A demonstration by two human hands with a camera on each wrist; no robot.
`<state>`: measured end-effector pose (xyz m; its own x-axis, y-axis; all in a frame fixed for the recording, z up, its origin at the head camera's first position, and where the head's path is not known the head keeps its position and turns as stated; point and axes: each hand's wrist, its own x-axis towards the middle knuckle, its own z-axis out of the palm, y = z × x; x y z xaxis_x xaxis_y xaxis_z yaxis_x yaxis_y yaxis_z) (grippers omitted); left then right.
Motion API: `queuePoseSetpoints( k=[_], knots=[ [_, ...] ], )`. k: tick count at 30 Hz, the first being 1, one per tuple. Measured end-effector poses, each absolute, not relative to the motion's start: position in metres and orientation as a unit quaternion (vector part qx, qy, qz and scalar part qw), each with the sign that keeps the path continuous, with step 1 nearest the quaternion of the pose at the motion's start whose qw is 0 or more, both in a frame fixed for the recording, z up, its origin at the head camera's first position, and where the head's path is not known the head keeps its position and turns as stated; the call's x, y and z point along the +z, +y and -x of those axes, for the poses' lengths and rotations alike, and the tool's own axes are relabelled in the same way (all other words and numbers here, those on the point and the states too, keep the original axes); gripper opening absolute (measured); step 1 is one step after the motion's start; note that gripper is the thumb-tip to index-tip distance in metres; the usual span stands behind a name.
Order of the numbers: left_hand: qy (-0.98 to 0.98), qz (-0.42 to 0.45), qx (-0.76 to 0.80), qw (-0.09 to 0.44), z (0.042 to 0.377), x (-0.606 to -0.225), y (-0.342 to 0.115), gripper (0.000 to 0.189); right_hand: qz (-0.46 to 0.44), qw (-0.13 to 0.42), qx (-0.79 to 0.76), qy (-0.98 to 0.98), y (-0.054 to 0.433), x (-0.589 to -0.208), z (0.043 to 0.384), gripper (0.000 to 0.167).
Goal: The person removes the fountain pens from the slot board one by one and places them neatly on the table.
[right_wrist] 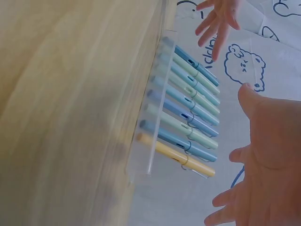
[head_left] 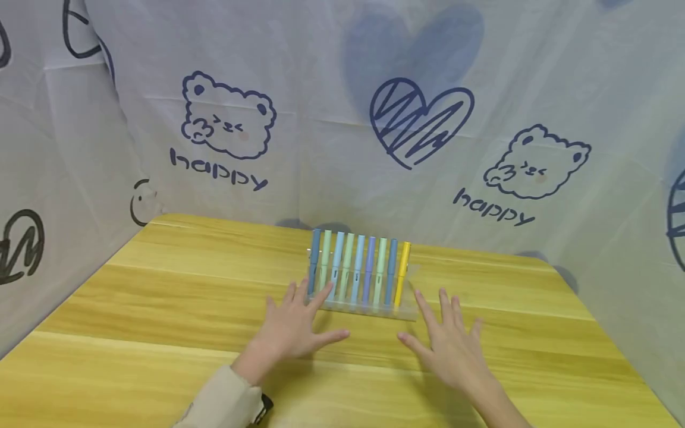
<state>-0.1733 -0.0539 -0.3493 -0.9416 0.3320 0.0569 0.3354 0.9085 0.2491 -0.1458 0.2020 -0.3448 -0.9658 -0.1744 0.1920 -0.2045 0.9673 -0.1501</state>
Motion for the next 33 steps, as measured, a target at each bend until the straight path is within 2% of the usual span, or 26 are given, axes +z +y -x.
queuePoseSetpoints(
  k=[7,21,26,33],
  knots=[
    [-0.968,0.174,-0.181,0.001,0.177,-0.350,-0.058,0.085,-0.111,0.099,0.105,-0.983,0.202,-0.346,0.147,0.071],
    [-0.955,0.197,-0.221,0.018,0.187,-0.347,-0.063,0.077,-0.140,0.166,0.159,-0.963,0.205,-0.347,0.158,0.061],
    [-0.948,0.207,-0.243,0.015,0.192,-0.348,-0.065,0.066,-0.150,0.184,0.217,-0.947,0.208,-0.348,0.165,0.057],
    [-0.936,0.216,-0.276,0.007,0.200,-0.350,-0.068,0.048,-0.143,0.171,0.327,-0.918,0.211,-0.352,0.173,0.045]
  ],
)
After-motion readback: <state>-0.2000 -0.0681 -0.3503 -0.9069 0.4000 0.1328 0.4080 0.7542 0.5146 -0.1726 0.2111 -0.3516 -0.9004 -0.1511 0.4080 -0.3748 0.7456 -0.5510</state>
